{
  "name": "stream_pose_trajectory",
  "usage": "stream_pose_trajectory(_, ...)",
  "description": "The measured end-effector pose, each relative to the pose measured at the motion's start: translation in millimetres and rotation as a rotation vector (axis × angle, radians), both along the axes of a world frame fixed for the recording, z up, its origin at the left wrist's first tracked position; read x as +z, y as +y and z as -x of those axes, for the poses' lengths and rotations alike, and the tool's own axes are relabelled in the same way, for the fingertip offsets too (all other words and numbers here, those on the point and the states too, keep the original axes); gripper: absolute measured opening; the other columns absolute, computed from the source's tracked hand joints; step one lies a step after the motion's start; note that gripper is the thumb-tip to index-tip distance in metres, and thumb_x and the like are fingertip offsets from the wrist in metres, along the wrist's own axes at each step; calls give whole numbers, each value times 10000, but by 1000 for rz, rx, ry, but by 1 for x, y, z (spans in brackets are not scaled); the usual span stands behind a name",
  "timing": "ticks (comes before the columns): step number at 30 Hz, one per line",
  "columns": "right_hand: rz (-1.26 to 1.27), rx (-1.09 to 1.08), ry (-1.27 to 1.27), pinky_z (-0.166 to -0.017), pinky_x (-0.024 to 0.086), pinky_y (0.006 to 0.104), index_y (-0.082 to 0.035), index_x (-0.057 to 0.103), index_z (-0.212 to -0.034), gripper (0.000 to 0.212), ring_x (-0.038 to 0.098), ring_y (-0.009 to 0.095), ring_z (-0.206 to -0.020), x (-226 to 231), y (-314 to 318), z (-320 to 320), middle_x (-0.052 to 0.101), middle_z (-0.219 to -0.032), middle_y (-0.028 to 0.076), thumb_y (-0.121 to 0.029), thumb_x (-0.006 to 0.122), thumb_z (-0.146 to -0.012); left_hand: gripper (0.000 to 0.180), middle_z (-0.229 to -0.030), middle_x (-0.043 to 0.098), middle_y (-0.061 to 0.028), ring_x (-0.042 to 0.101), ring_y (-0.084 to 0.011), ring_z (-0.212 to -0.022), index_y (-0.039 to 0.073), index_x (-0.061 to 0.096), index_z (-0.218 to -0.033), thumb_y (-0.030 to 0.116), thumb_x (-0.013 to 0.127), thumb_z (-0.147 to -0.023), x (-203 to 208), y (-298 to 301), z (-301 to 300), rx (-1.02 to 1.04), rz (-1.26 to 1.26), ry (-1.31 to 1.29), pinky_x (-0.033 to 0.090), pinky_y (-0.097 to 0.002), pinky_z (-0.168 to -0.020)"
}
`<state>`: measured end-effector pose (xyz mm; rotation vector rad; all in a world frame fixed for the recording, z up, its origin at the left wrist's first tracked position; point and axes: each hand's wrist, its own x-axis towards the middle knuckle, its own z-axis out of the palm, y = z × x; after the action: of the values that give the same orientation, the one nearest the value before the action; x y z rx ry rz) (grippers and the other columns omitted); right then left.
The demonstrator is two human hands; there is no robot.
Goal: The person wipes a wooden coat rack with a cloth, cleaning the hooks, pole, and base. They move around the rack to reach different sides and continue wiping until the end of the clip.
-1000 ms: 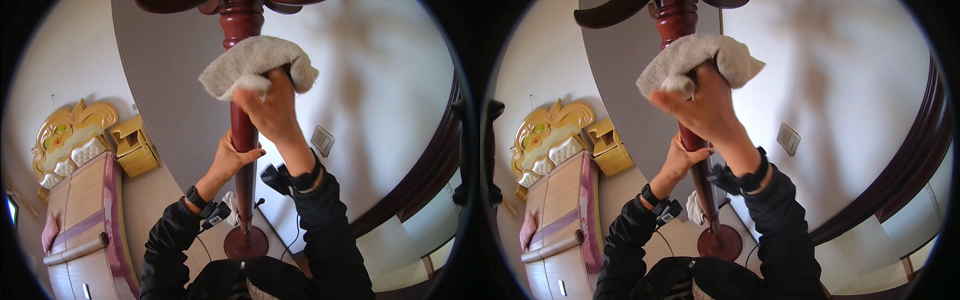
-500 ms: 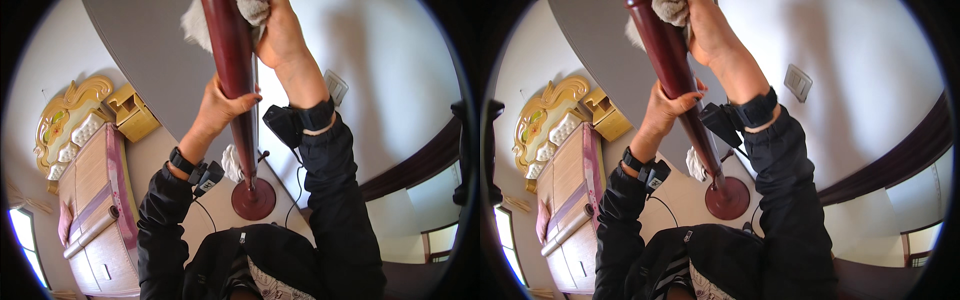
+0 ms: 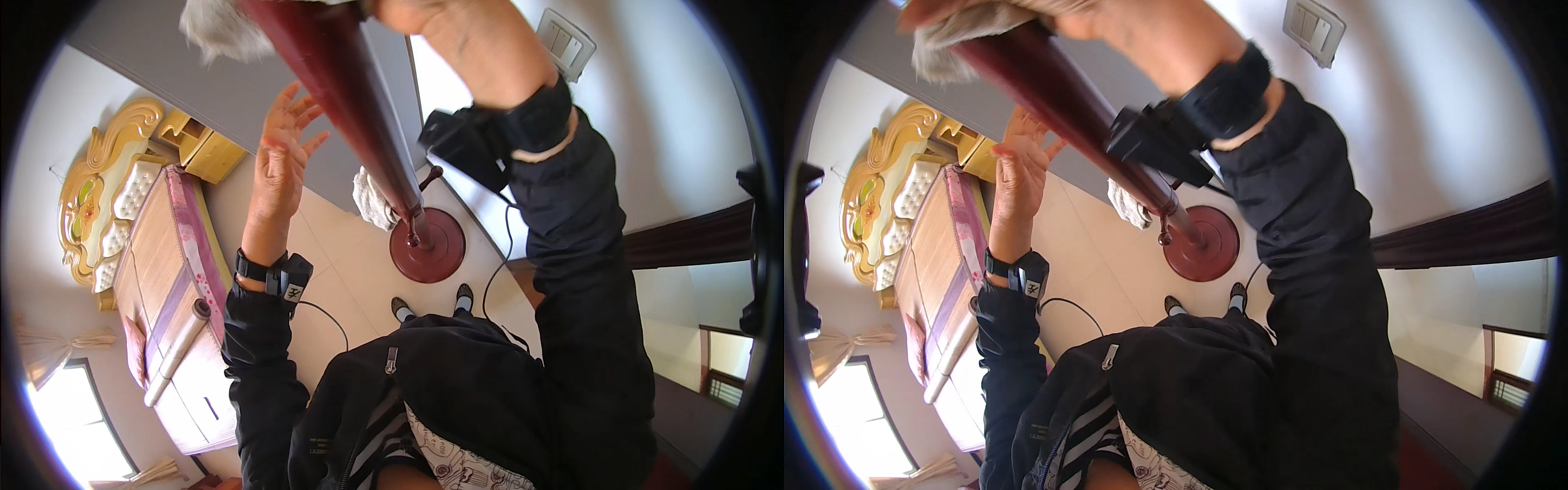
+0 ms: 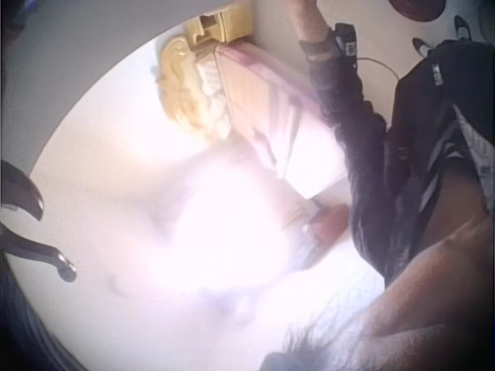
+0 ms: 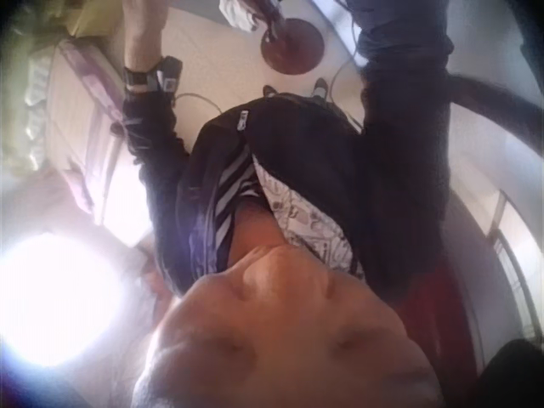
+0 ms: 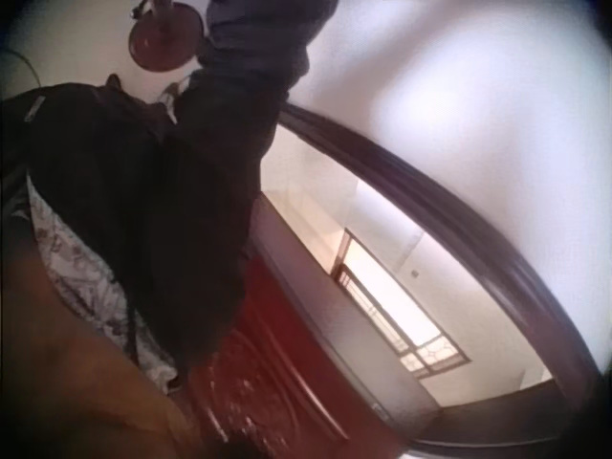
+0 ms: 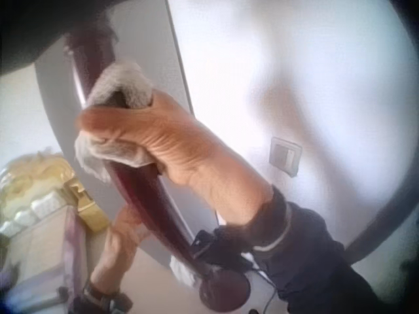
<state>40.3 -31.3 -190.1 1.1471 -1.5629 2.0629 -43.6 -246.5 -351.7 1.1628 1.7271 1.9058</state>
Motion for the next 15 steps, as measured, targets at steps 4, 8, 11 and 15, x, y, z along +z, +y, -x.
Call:
stream_pose_trajectory(4,32,-116,-72,-709,579,334,-21,655,-1003,385,675,212,-785,-18,-18,-3,678,-858,81,-237,869,-767,1225,-1538,341,-180,312,-349,-1428,52,226,-1568,938,400,-740,-5,9,2,180,-89,-186,263,-570,-1172)
stream_pose_trajectory(8,-31,-651,82,-818,579,337,-34,712,-1083,414,717,198,-902,-71,-28,-16,743,-994,89,-230,877,-758,1139,-1330,549,-103,494,-231,-1225,40,421,-1437,941,344,-745,10,11,0,206,-279,-154,326,-426,-1144)
stream_pose_trajectory(11,-21,-524,-182,-898,567,338,-44,658,-1200,650,719,222,-962,-121,-26,-23,729,-1066,122,-239,930,-644,1218,-1518,411,-124,385,-266,-1401,62,301,-1544,960,334,-722,27,15,0,205,-235,-36,265,-434,-1201)
stream_pose_trajectory(15,27,-700,-218,-951,524,355,-52,665,-1192,673,699,268,-1011,-173,-34,-31,719,-1102,129,-250,933,-608,1337,-1632,291,-105,359,-269,-1458,100,214,-1602,987,405,-620,32,34,-12,111,-167,21,301,-451,-1190)
